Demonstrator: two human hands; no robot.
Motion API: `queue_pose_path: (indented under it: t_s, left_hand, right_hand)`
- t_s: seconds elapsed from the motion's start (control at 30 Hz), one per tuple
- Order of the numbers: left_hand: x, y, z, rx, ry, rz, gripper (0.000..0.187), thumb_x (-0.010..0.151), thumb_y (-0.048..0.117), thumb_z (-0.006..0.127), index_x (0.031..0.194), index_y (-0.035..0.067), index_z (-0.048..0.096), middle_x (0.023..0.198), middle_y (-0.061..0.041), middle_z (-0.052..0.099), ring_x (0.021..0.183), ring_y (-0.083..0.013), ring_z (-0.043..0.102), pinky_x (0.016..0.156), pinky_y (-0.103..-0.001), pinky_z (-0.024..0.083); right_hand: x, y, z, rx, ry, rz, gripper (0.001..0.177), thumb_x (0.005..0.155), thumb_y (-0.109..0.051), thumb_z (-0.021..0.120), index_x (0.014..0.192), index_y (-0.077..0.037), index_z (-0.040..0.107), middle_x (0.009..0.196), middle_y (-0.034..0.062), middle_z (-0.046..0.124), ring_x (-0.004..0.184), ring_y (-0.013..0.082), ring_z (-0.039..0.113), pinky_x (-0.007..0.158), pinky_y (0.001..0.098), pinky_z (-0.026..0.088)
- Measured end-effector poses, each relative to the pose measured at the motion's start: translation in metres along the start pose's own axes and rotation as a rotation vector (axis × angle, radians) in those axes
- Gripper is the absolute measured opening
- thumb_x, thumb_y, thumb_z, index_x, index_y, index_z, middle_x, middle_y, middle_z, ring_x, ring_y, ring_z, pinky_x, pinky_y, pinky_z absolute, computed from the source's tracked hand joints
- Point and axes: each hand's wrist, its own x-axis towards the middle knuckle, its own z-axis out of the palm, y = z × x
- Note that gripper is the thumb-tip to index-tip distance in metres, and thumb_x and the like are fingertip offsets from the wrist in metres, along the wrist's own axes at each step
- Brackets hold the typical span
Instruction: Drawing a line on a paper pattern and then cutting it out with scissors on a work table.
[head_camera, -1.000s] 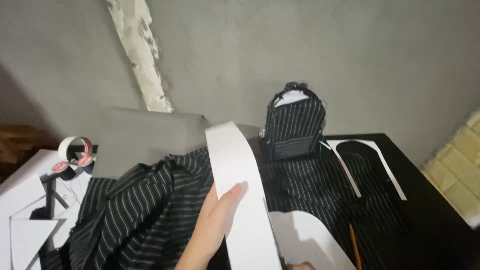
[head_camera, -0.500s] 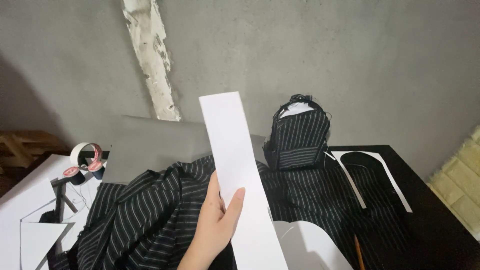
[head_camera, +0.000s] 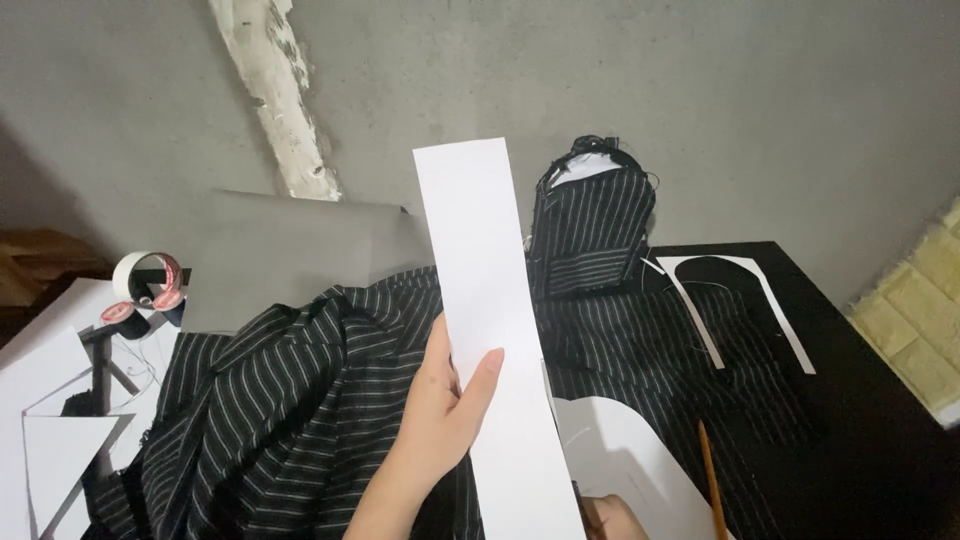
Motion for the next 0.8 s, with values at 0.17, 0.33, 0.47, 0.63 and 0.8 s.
queue_pose_path:
  t_s: [0.17, 0.33, 0.47, 0.63, 0.8]
  left_hand:
    - [0.000, -0.004, -0.001, 0.027, 0.004, 0.026, 0.053, 0.088, 0.022, 0.049, 0.137, 0.009, 0.033, 0.122, -0.005, 0.061, 0.104, -0.0153, 0.064, 0.081, -0.028, 0.059]
    - [0.000, -0.004, 0.000, 0.035, 0.000, 0.024, 0.054, 0.088, 0.023, 0.049, 0.138, 0.009, 0.032, 0.121, -0.006, 0.061, 0.100, -0.0153, 0.065, 0.077, -0.028, 0.060]
    - [-0.001, -0.001, 0.005, 0.019, -0.053, 0.002, 0.054, 0.088, 0.020, 0.050, 0.138, 0.009, 0.033, 0.122, -0.006, 0.060, 0.104, -0.0155, 0.064, 0.082, -0.029, 0.059]
    - [-0.001, -0.002, 0.015, -0.051, -0.079, -0.023, 0.054, 0.088, 0.020, 0.050, 0.138, 0.009, 0.032, 0.125, -0.006, 0.060, 0.109, -0.0158, 0.062, 0.087, -0.029, 0.056]
    - [-0.001, -0.001, 0.017, -0.045, -0.073, -0.052, 0.056, 0.088, 0.019, 0.051, 0.139, 0.011, 0.031, 0.126, -0.005, 0.061, 0.109, -0.0155, 0.063, 0.086, -0.029, 0.057]
  right_hand:
    - [0.027, 0.029, -0.004, -0.159, -0.083, -0.264, 0.019, 0.079, -0.017, 0.073, 0.089, -0.001, 0.077, 0.090, 0.0094, 0.075, 0.090, 0.0197, 0.069, 0.090, 0.0242, 0.045]
    - [0.018, 0.034, -0.008, 0.079, -0.283, -0.570, 0.004, 0.072, 0.002, 0.077, 0.071, -0.001, 0.080, 0.075, 0.0112, 0.076, 0.079, 0.0220, 0.072, 0.085, 0.0297, 0.053]
    - [0.004, 0.017, -0.007, -0.393, -0.124, -0.489, 0.017, 0.079, -0.028, 0.075, 0.070, -0.013, 0.074, 0.072, 0.0003, 0.074, 0.074, 0.0088, 0.069, 0.076, 0.0206, 0.050]
    - [0.203, 0.076, -0.001, -0.729, -0.199, 0.574, 0.032, 0.092, -0.048, 0.054, 0.099, -0.020, 0.064, 0.108, -0.0016, 0.065, 0.098, 0.0082, 0.057, 0.103, 0.0270, 0.029]
    - [0.078, 0.066, -0.016, -0.190, -0.108, -0.632, 0.019, 0.079, -0.007, 0.074, 0.060, -0.009, 0.073, 0.063, 0.0014, 0.068, 0.066, 0.0117, 0.065, 0.073, 0.0212, 0.053]
